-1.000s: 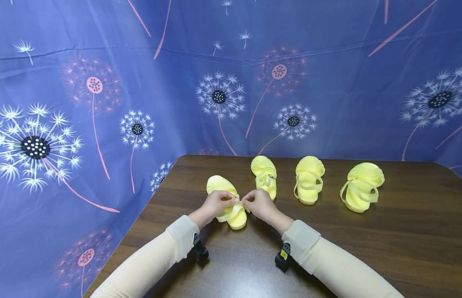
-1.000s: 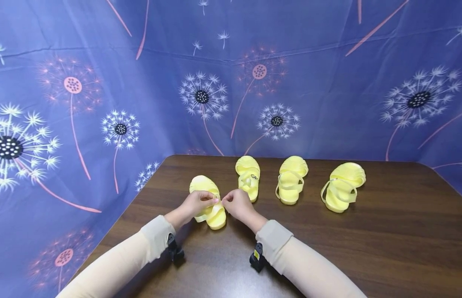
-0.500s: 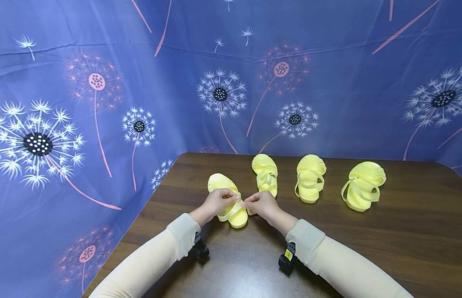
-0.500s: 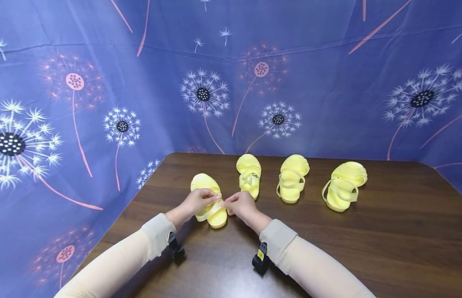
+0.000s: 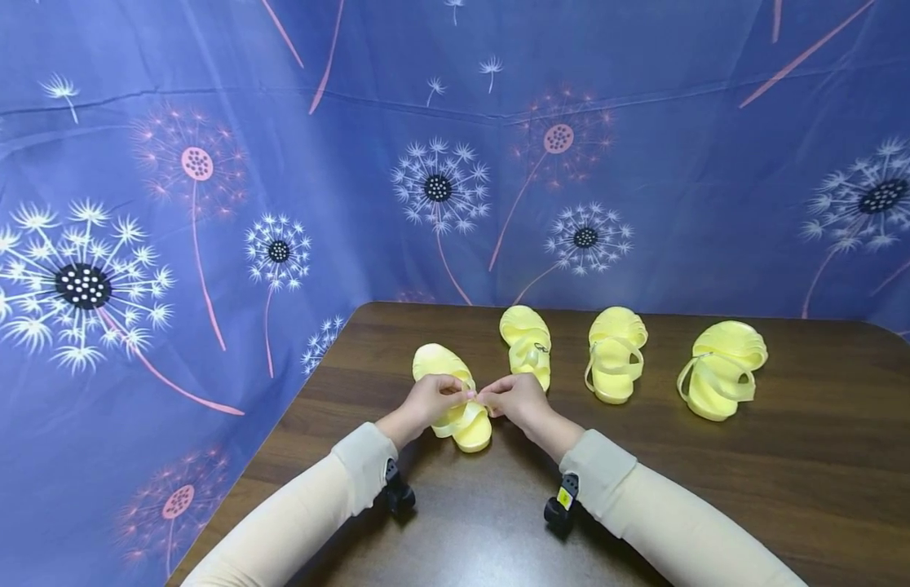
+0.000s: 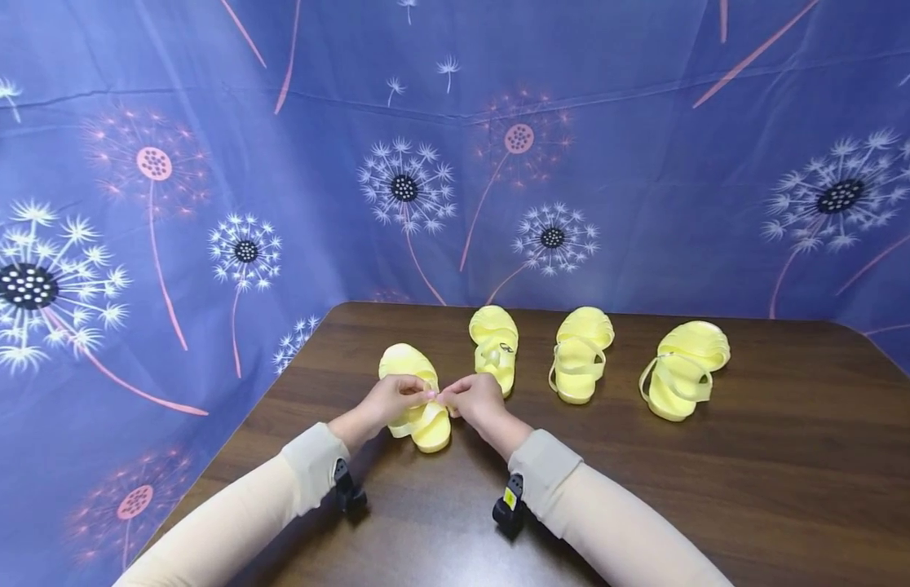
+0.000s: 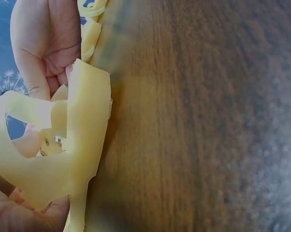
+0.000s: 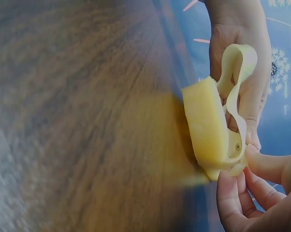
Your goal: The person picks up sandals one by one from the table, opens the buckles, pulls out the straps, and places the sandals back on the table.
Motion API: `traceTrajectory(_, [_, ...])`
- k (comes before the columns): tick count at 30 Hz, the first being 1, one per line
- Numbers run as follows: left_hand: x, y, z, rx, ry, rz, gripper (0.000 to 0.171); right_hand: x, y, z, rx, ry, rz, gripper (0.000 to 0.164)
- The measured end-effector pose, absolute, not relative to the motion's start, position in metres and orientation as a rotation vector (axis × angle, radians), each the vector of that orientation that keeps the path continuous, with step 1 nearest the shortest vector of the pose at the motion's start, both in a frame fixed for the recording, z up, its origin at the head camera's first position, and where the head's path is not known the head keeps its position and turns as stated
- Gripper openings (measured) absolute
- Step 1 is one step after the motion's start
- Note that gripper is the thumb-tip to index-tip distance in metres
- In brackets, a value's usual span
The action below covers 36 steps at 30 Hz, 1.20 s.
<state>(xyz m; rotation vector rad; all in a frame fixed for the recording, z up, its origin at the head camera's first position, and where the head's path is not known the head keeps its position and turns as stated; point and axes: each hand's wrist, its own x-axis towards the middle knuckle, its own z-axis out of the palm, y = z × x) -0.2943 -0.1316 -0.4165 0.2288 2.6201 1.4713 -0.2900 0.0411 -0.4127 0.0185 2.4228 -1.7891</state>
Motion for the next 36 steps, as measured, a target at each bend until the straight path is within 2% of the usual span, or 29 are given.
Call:
traceTrajectory(16, [-0.296,-0.127,-0.420,0.129,2.638,1.470,0.020,-0.282,0.051,-0.414,-0.026,2.309,-1.797,0.012])
traceTrajectory(36, [-0.296,-0.126,-0.419,0.167,2.592,1.506,0.022,-0.284,0.042,-0.415,-0.019,2.513,-1.783,0.010])
